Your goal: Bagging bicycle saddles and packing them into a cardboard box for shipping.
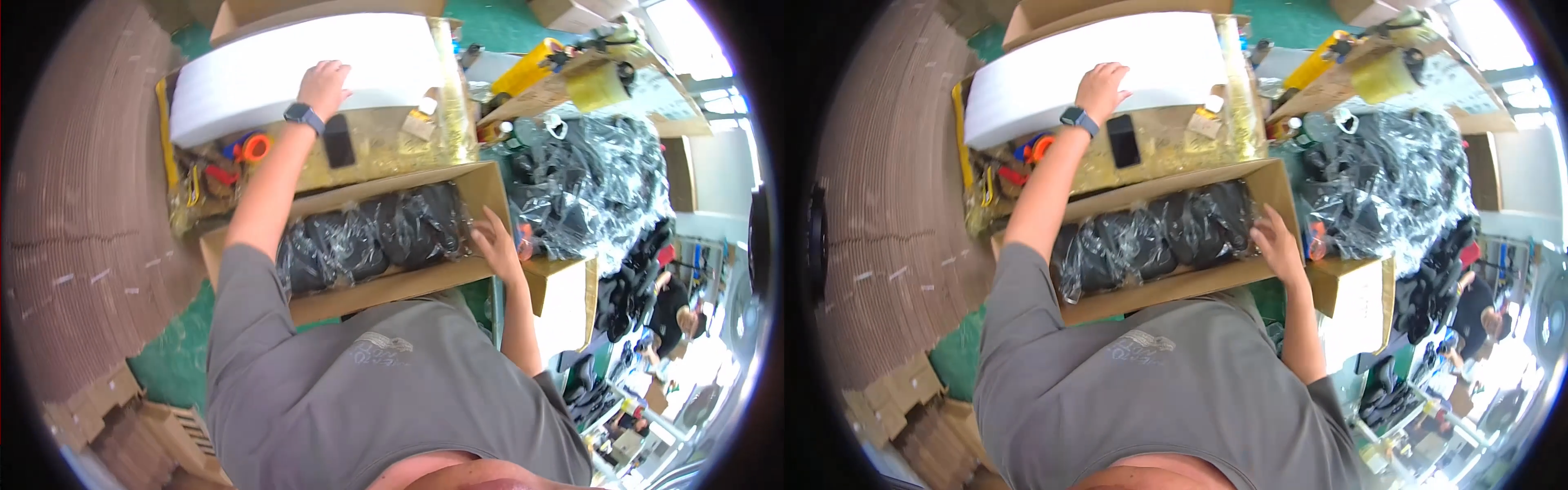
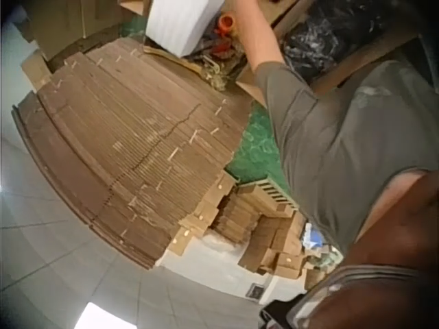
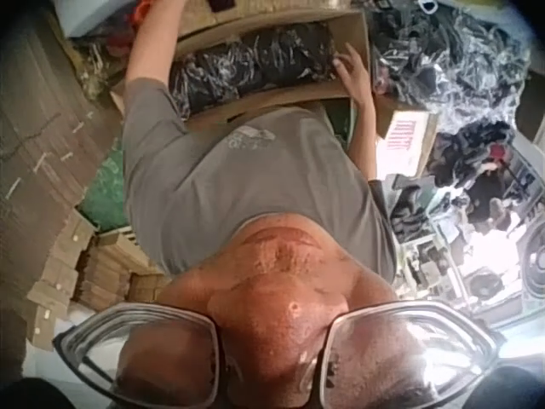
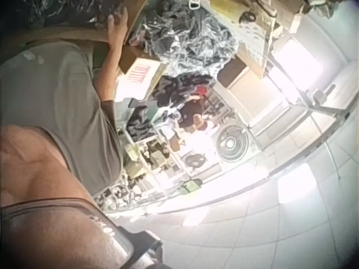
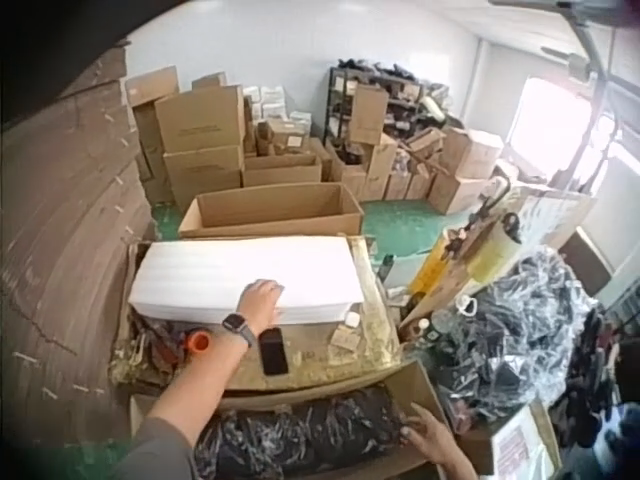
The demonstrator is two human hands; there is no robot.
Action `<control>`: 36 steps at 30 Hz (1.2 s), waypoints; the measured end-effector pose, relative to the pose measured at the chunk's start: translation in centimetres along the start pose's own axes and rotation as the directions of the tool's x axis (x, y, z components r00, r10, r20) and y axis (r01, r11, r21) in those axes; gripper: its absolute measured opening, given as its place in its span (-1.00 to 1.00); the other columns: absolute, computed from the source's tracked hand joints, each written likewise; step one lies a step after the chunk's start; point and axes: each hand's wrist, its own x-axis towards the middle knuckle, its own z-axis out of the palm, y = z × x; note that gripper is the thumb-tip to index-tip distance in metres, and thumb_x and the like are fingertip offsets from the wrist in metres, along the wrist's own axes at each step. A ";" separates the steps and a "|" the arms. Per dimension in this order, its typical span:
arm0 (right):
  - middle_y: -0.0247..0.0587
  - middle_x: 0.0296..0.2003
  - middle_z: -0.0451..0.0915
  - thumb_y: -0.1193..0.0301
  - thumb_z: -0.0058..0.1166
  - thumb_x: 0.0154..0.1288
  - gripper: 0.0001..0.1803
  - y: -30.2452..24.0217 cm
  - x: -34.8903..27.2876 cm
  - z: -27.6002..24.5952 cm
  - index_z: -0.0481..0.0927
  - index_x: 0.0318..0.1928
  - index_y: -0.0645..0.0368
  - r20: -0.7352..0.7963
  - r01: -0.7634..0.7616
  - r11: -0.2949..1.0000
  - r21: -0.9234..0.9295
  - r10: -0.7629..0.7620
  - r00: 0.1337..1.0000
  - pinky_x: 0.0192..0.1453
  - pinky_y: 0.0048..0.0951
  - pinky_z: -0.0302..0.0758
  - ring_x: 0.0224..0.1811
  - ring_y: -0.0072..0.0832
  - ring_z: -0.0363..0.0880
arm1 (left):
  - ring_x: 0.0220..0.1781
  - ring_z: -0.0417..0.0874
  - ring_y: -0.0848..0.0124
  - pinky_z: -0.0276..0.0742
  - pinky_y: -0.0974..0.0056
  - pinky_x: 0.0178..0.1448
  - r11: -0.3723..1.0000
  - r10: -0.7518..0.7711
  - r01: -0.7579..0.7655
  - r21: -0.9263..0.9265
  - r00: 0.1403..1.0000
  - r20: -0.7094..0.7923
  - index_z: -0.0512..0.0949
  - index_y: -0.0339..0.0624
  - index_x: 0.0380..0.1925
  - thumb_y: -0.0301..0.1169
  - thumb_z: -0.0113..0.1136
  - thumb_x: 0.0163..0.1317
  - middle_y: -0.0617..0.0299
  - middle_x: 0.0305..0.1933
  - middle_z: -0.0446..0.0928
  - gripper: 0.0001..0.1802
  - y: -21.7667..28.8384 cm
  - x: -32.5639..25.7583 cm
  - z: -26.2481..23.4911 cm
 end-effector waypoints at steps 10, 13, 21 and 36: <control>0.03 -0.16 0.77 0.37 0.31 0.36 -0.43 4.7 -24.2 -2.2 0.51 0.33 0.28 -0.551 -0.540 0.839 -0.068 0.419 0.722 -0.01 -0.23 0.68 -0.15 -0.19 0.80 | -0.01 0.72 -0.12 0.62 -0.14 0.09 0.974 -0.046 0.095 -0.205 0.972 0.231 0.70 -0.05 -0.05 -0.11 0.08 0.51 -0.04 -0.09 0.73 -0.67 -9.0 4.8 12.9; 0.07 -0.18 0.75 0.37 0.31 0.34 -0.44 3.5 -19.8 -4.7 0.53 0.30 0.28 -0.446 -0.461 0.881 -0.104 0.373 0.813 0.02 -0.16 0.64 -0.13 -0.09 0.76 | 0.13 0.64 -0.24 0.55 -0.15 0.21 0.910 -0.361 0.381 -0.162 0.922 0.140 0.57 -0.29 0.09 -0.22 -0.11 0.60 -0.26 0.09 0.64 -0.60 -18.5 1.5 9.8; 0.13 0.24 0.56 0.39 0.41 0.17 -0.18 9.0 -11.5 -18.6 0.40 0.45 0.19 -0.790 -0.455 0.774 -0.441 -0.093 0.606 0.45 -0.10 0.45 0.35 0.04 0.50 | 0.38 0.45 -0.31 0.32 -0.28 0.48 0.995 -0.099 0.063 0.077 0.642 0.760 0.54 -0.52 0.15 -0.35 -0.03 0.51 -0.37 0.32 0.49 -0.57 20.7 -12.7 -3.1; 0.01 -0.15 0.73 0.57 0.42 -0.17 -0.31 4.5 -6.5 -40.0 0.66 0.14 0.18 -0.056 0.189 0.726 -0.662 -0.299 0.953 0.10 -0.06 0.57 -0.03 0.05 0.67 | 0.54 0.40 -0.07 0.30 -0.04 0.57 0.802 0.026 0.232 -0.550 0.907 0.420 0.42 -0.31 0.40 -0.27 0.45 0.27 -0.15 0.51 0.41 -0.26 47.3 -8.4 -5.4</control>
